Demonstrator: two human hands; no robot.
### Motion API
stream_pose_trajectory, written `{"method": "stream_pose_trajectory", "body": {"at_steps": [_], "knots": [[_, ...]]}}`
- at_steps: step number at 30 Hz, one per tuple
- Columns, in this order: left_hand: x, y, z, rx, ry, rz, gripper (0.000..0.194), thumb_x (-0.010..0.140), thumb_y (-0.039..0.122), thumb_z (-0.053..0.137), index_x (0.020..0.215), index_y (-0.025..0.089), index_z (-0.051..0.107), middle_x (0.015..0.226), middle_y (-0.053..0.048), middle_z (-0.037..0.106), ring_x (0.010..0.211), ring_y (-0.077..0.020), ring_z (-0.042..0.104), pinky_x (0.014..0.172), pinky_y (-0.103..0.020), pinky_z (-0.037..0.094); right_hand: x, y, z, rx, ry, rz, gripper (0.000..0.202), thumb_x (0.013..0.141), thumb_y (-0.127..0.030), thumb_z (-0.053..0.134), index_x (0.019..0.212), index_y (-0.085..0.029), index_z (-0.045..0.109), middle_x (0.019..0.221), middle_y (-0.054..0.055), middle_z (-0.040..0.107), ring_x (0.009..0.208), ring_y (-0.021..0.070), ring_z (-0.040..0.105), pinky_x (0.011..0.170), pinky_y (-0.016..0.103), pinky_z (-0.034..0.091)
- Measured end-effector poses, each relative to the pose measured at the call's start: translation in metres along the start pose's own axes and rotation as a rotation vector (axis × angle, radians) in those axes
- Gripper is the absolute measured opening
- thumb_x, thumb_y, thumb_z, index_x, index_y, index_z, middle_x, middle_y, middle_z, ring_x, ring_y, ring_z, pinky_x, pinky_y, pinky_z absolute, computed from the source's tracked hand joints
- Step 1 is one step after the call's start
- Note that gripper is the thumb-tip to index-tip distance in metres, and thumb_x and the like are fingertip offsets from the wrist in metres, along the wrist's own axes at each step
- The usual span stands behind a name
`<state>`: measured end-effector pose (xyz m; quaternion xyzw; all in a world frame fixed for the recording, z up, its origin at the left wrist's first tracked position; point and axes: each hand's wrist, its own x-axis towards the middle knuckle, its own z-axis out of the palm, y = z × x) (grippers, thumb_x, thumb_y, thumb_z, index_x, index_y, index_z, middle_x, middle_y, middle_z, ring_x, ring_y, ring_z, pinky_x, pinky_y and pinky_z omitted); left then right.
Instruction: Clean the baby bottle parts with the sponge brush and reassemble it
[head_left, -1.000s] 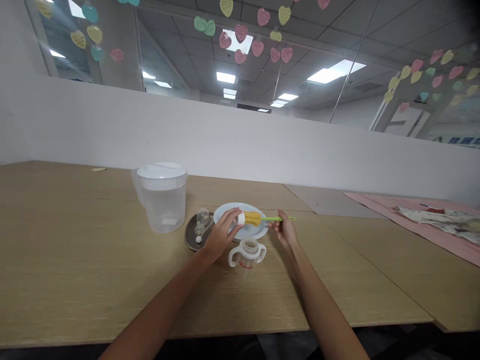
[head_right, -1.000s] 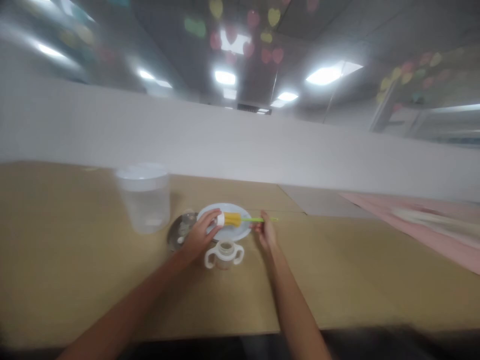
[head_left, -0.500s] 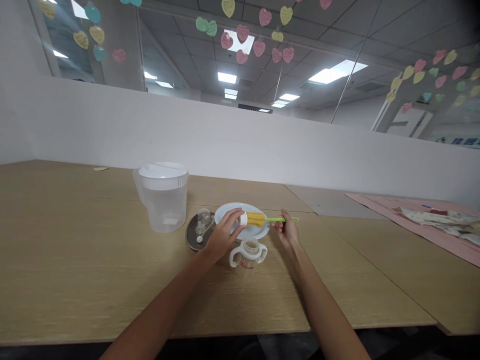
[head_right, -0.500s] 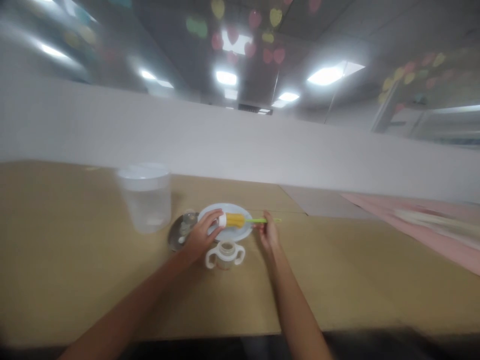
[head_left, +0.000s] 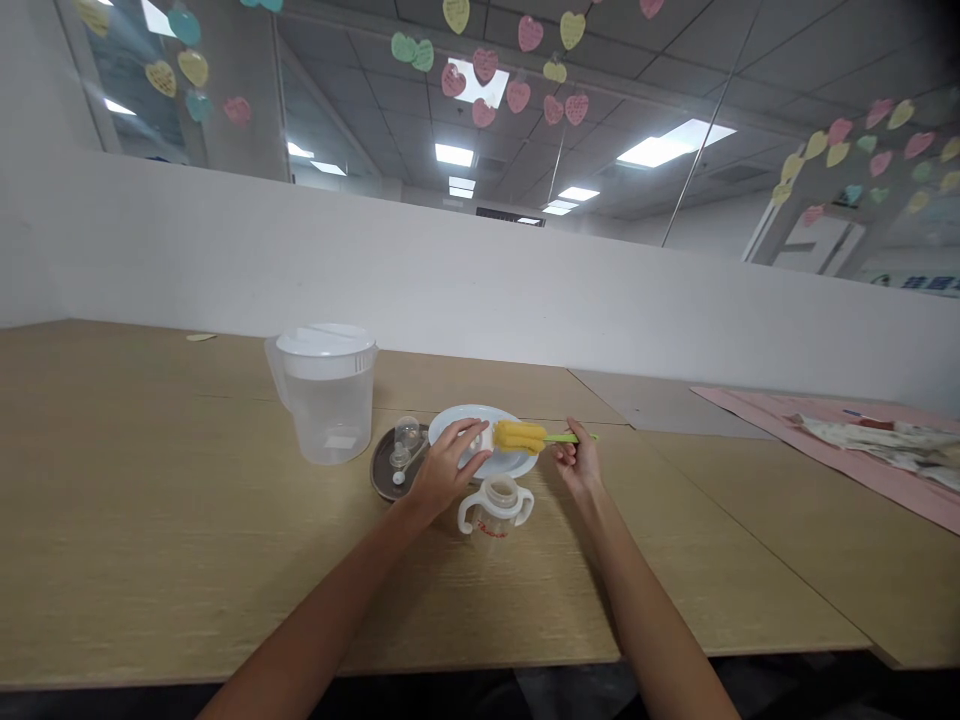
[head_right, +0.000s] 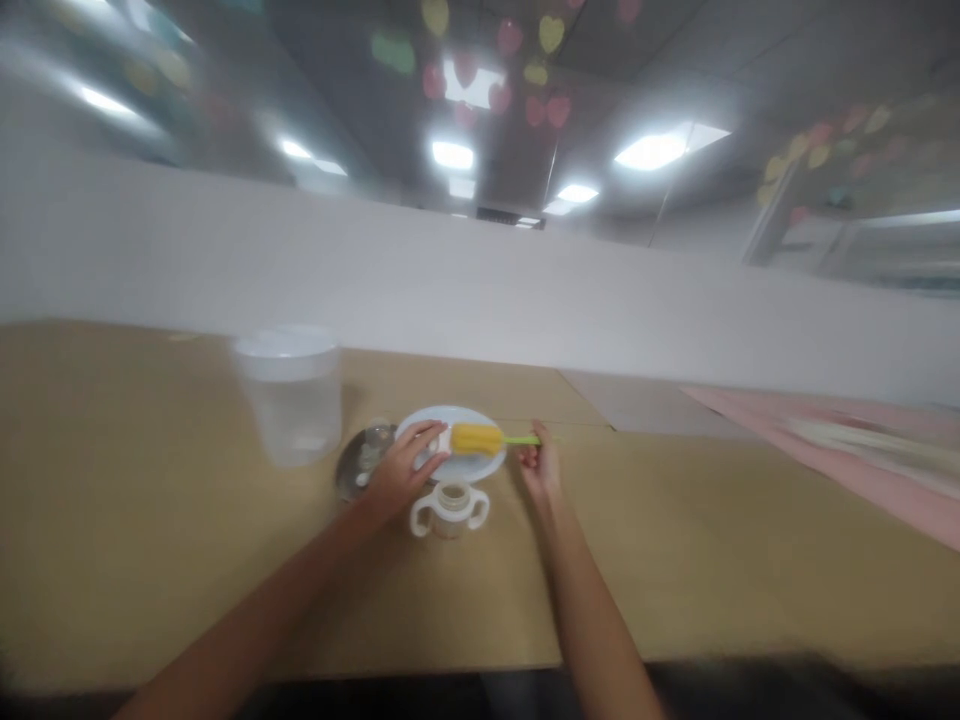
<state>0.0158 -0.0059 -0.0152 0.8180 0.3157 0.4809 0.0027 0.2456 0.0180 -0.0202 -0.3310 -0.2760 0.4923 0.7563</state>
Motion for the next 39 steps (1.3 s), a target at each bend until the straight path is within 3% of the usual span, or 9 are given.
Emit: {"method": "stream_pose_trajectory", "body": {"at_steps": [6,12,17,20,25,33,39], "knots": [[-0.002,0.002,0.000,0.013,0.009,0.018,0.041,0.089,0.039,0.046,0.125,0.021,0.047,0.117,-0.008,0.058,0.110,-0.0207,0.054,0.096,-0.035,0.045,0.000,0.000,0.003,0.070,0.086,0.041,0.028,0.072,-0.031,0.069,0.065,-0.019,0.044,0.036,-0.012,0.039,0.029,0.0026,0.034,0.038,0.014,0.043],[-0.001,0.000,0.002,0.063,0.096,0.011,0.040,0.089,0.035,0.046,0.126,0.020,0.044,0.119,-0.009,0.057,0.113,-0.0210,0.052,0.098,-0.036,0.042,0.001,-0.002,-0.001,0.061,0.034,0.083,0.036,0.072,-0.029,0.068,0.057,-0.020,0.036,0.032,-0.014,0.026,0.026,0.0013,0.020,0.034,0.014,0.037],[0.003,-0.009,-0.006,0.240,0.266,-0.112,0.034,0.084,0.031,0.050,0.116,0.018,0.048,0.107,-0.010,0.061,0.101,-0.0232,0.056,0.090,-0.036,0.044,0.000,-0.001,-0.001,0.024,0.003,0.060,0.038,0.072,-0.030,0.067,0.056,-0.020,0.035,0.033,-0.014,0.026,0.027,0.0014,0.021,0.036,0.015,0.037],[0.005,-0.016,-0.016,0.346,0.304,-0.205,0.028,0.081,0.031,0.053,0.105,0.017,0.051,0.099,-0.009,0.061,0.095,-0.0245,0.056,0.086,-0.037,0.043,0.000,-0.001,0.000,0.028,0.011,0.049,0.038,0.073,-0.031,0.066,0.055,-0.020,0.035,0.032,-0.013,0.026,0.027,0.0019,0.021,0.036,0.015,0.036],[0.007,-0.028,-0.026,0.459,0.282,-0.313,0.015,0.080,0.029,0.052,0.090,0.018,0.056,0.095,-0.008,0.058,0.091,-0.0241,0.054,0.083,-0.036,0.041,0.001,0.000,-0.002,0.040,0.066,0.028,0.035,0.074,-0.029,0.063,0.055,-0.020,0.035,0.032,-0.013,0.026,0.028,0.0022,0.021,0.036,0.015,0.035],[0.003,-0.050,-0.029,0.624,0.205,-0.509,0.017,0.077,0.028,0.052,0.086,0.019,0.062,0.098,-0.009,0.056,0.093,-0.0258,0.053,0.081,-0.036,0.040,0.002,0.000,-0.003,0.009,0.073,0.013,0.036,0.073,-0.031,0.064,0.054,-0.020,0.035,0.032,-0.013,0.026,0.027,0.0026,0.021,0.035,0.016,0.036],[-0.001,-0.056,-0.026,0.626,-0.018,-0.709,0.020,0.078,0.030,0.048,0.088,0.020,0.063,0.094,-0.009,0.060,0.093,-0.0265,0.056,0.078,-0.036,0.042,0.002,0.002,-0.002,-0.019,0.088,0.007,0.036,0.073,-0.034,0.064,0.056,-0.020,0.036,0.032,-0.013,0.027,0.027,0.0028,0.021,0.034,0.015,0.035]]}}
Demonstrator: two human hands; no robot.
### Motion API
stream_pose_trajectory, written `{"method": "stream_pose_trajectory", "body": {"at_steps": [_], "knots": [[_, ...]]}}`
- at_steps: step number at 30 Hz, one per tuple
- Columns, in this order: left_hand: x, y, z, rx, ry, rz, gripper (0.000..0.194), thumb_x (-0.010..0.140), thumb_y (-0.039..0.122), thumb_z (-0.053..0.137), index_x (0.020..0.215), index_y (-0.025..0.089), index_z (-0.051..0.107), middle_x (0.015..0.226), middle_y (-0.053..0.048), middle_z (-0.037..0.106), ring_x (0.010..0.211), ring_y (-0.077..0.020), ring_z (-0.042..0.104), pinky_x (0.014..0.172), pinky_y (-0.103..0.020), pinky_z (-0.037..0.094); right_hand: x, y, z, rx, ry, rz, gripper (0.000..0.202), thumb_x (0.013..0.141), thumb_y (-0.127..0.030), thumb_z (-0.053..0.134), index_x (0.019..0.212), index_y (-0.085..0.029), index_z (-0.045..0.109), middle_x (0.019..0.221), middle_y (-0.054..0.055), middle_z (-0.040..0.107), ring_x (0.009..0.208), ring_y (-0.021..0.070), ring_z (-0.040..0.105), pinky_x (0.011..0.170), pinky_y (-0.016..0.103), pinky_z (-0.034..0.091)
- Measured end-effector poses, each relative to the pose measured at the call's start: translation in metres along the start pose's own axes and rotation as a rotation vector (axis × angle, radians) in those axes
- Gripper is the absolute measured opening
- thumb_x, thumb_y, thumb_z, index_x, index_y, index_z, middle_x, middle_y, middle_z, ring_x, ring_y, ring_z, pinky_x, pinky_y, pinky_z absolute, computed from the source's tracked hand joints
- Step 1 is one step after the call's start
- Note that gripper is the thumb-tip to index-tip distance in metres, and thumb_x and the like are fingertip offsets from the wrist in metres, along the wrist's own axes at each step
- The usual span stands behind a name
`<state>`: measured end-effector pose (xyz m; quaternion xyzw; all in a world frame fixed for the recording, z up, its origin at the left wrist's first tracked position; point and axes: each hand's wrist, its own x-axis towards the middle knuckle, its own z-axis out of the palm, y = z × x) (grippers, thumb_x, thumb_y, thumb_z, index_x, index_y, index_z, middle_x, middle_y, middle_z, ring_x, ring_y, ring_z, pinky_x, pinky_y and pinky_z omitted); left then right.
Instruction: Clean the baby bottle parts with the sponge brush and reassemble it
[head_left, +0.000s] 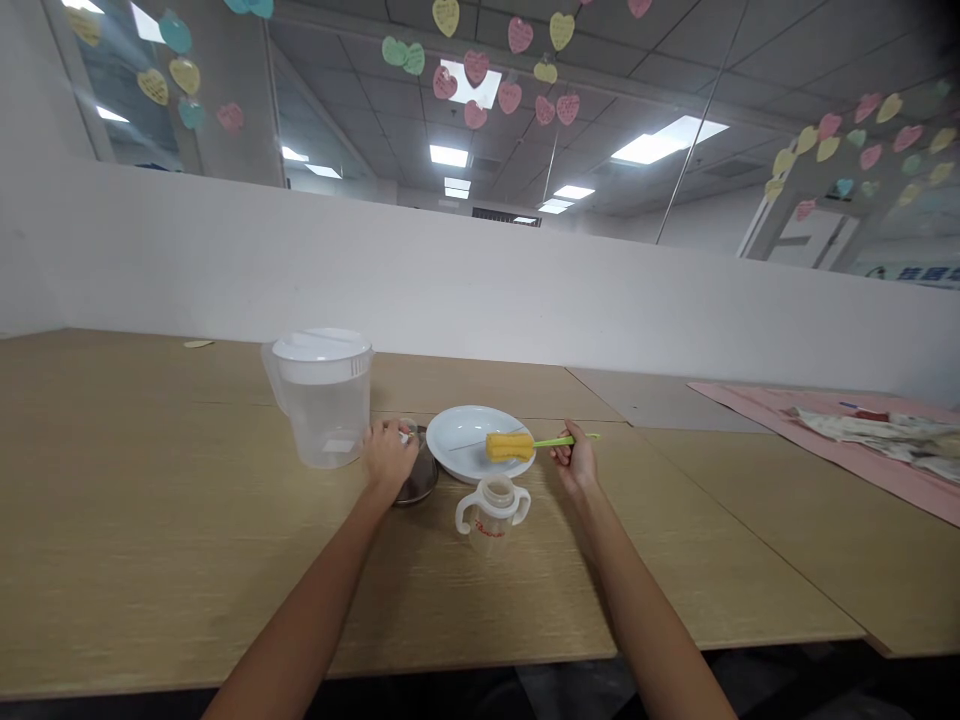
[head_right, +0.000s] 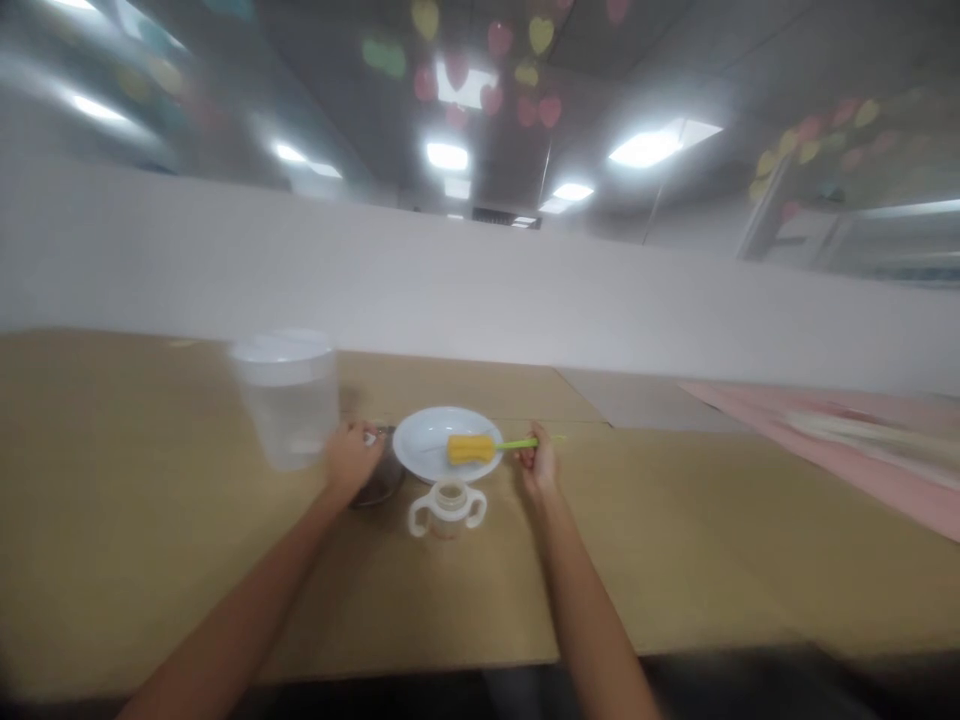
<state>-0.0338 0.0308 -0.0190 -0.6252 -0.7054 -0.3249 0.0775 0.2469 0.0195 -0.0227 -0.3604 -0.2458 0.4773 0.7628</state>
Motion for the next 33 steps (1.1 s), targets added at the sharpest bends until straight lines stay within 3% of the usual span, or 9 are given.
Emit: {"method": "stream_pose_trajectory", "body": {"at_steps": [7,33], "knots": [[-0.0007,-0.0013,0.0045,0.037,-0.109,0.008,0.019,0.075,0.025,0.050,0.087,0.016,0.062,0.091,-0.011,0.061,0.091,-0.0261,0.058,0.074,-0.033,0.044,-0.0015,0.0000,0.0013,-0.025,0.020,-0.005,0.035,0.074,-0.033,0.062,0.055,-0.020,0.037,0.032,-0.013,0.026,0.027,0.0033,0.021,0.033,0.015,0.033],[-0.0039,-0.0014,0.0064,0.224,-0.172,0.055,0.039,0.081,0.041,0.048,0.103,0.010,0.059,0.105,-0.018,0.061,0.102,-0.0317,0.056,0.082,-0.041,0.040,-0.0036,-0.0014,0.0046,-0.012,0.043,0.004,0.035,0.076,-0.027,0.057,0.050,-0.020,0.035,0.030,-0.011,0.027,0.027,0.0035,0.020,0.033,0.016,0.030]]}}
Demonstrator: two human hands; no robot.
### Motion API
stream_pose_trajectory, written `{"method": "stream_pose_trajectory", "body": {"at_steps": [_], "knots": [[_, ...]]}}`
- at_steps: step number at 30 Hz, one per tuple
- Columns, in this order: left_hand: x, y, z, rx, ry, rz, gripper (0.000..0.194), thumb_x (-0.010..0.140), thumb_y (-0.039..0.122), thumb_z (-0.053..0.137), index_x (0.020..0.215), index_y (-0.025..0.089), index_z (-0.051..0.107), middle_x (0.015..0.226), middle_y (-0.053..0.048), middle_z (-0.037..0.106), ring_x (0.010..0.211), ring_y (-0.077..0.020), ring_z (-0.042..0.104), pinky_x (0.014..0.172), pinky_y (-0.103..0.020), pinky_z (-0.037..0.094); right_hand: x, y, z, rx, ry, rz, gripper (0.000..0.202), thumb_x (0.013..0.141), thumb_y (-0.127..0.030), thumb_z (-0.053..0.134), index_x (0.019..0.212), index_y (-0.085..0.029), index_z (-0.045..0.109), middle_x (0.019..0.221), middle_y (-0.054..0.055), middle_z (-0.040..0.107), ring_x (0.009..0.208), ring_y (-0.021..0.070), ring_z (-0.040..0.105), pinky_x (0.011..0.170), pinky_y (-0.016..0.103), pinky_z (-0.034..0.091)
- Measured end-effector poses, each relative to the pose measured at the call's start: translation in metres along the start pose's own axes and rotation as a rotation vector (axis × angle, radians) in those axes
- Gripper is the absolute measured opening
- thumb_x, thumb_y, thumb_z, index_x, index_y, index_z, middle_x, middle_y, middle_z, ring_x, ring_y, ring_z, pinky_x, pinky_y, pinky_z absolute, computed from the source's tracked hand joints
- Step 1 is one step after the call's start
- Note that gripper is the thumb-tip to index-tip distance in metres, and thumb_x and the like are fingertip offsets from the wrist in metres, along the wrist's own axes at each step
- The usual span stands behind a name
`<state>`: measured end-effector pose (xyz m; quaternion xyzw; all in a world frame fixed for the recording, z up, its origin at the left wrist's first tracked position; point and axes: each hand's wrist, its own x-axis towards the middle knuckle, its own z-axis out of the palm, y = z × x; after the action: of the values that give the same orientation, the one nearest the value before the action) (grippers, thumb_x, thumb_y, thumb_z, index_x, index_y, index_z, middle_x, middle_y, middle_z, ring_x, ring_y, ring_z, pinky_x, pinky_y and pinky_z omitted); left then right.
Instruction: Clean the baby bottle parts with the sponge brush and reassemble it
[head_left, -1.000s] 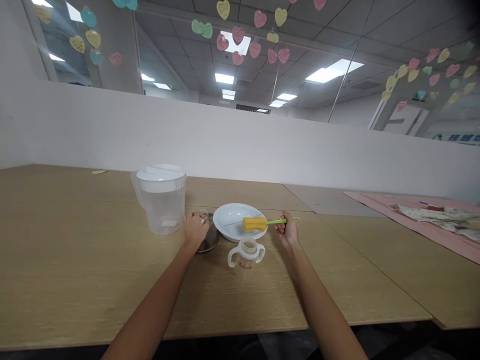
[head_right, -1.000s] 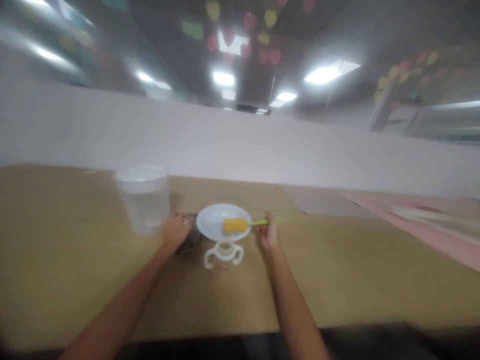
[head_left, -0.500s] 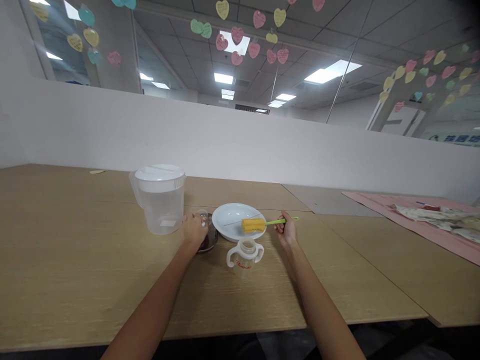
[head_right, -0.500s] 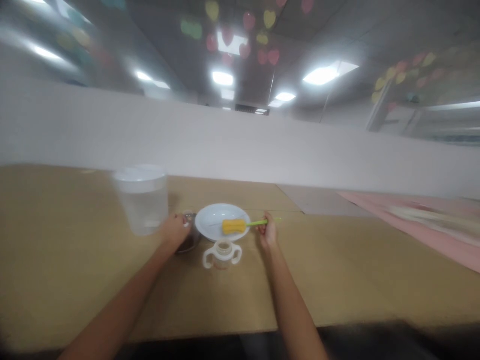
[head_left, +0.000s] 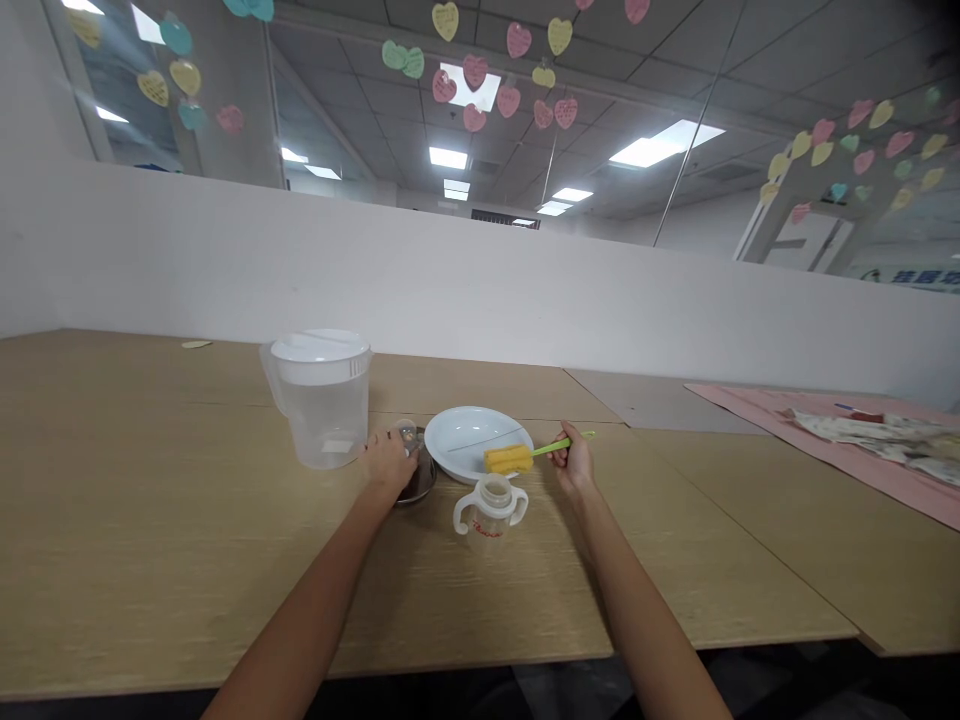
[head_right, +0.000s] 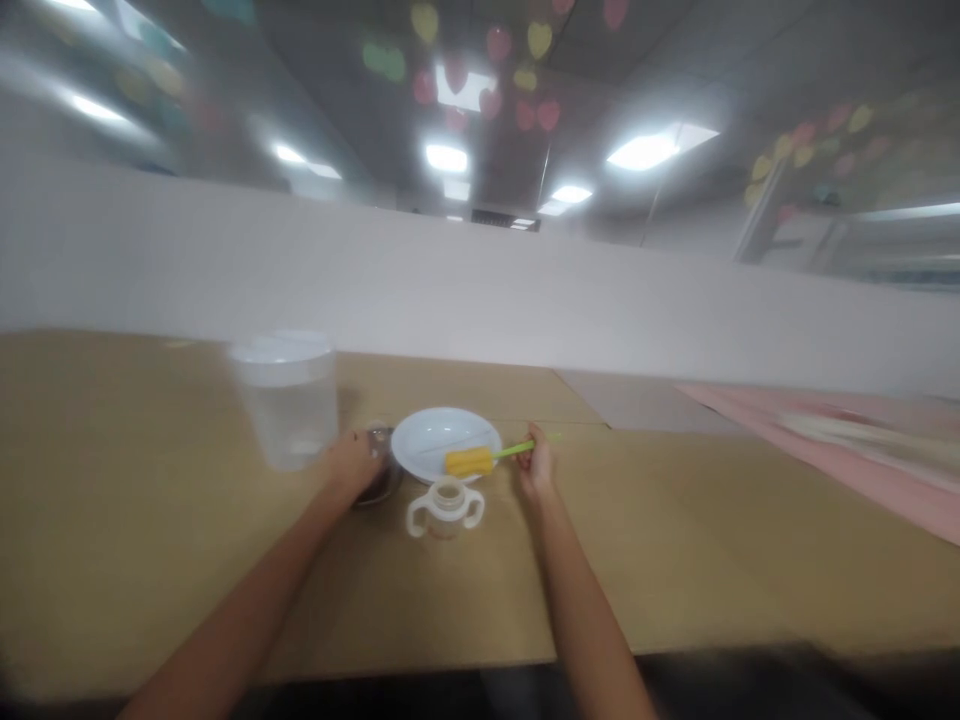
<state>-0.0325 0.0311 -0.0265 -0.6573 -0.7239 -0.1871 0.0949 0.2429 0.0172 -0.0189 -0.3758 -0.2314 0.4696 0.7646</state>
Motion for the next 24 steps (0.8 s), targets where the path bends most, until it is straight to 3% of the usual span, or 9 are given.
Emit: {"method": "stream_pose_trajectory", "body": {"at_steps": [8,18,21,24], "knots": [[0.001,-0.001,-0.004,0.004,0.036,0.006,0.027,0.082,0.021,0.040,0.098,0.011,0.060,0.100,-0.016,0.064,0.100,-0.0300,0.057,0.081,-0.040,0.037,0.002,0.000,-0.001,0.002,0.019,0.006,0.032,0.077,-0.025,0.056,0.051,-0.020,0.037,0.030,-0.011,0.027,0.027,0.0040,0.020,0.033,0.017,0.031],[0.000,-0.002,-0.015,-0.005,0.067,-0.005,0.024,0.081,0.020,0.042,0.097,0.012,0.058,0.096,-0.015,0.065,0.097,-0.0294,0.057,0.080,-0.039,0.038,0.005,0.001,-0.002,0.014,0.019,0.007,0.031,0.077,-0.025,0.055,0.051,-0.020,0.038,0.031,-0.011,0.027,0.027,0.0038,0.021,0.033,0.017,0.030],[0.001,0.001,-0.022,-0.083,0.158,0.021,0.024,0.080,0.020,0.043,0.099,0.013,0.057,0.097,-0.013,0.064,0.094,-0.0286,0.057,0.077,-0.038,0.039,0.007,0.002,-0.004,0.004,0.012,0.003,0.031,0.076,-0.027,0.056,0.052,-0.020,0.038,0.031,-0.012,0.027,0.027,0.0036,0.020,0.033,0.017,0.030],[-0.005,0.011,-0.035,-0.294,0.306,0.214,0.022,0.084,0.024,0.040,0.095,0.015,0.057,0.092,-0.010,0.064,0.091,-0.0254,0.057,0.078,-0.036,0.039,0.010,0.003,-0.007,0.007,0.008,0.000,0.032,0.077,-0.029,0.056,0.053,-0.020,0.037,0.030,-0.012,0.026,0.027,0.0038,0.020,0.034,0.017,0.031]]}}
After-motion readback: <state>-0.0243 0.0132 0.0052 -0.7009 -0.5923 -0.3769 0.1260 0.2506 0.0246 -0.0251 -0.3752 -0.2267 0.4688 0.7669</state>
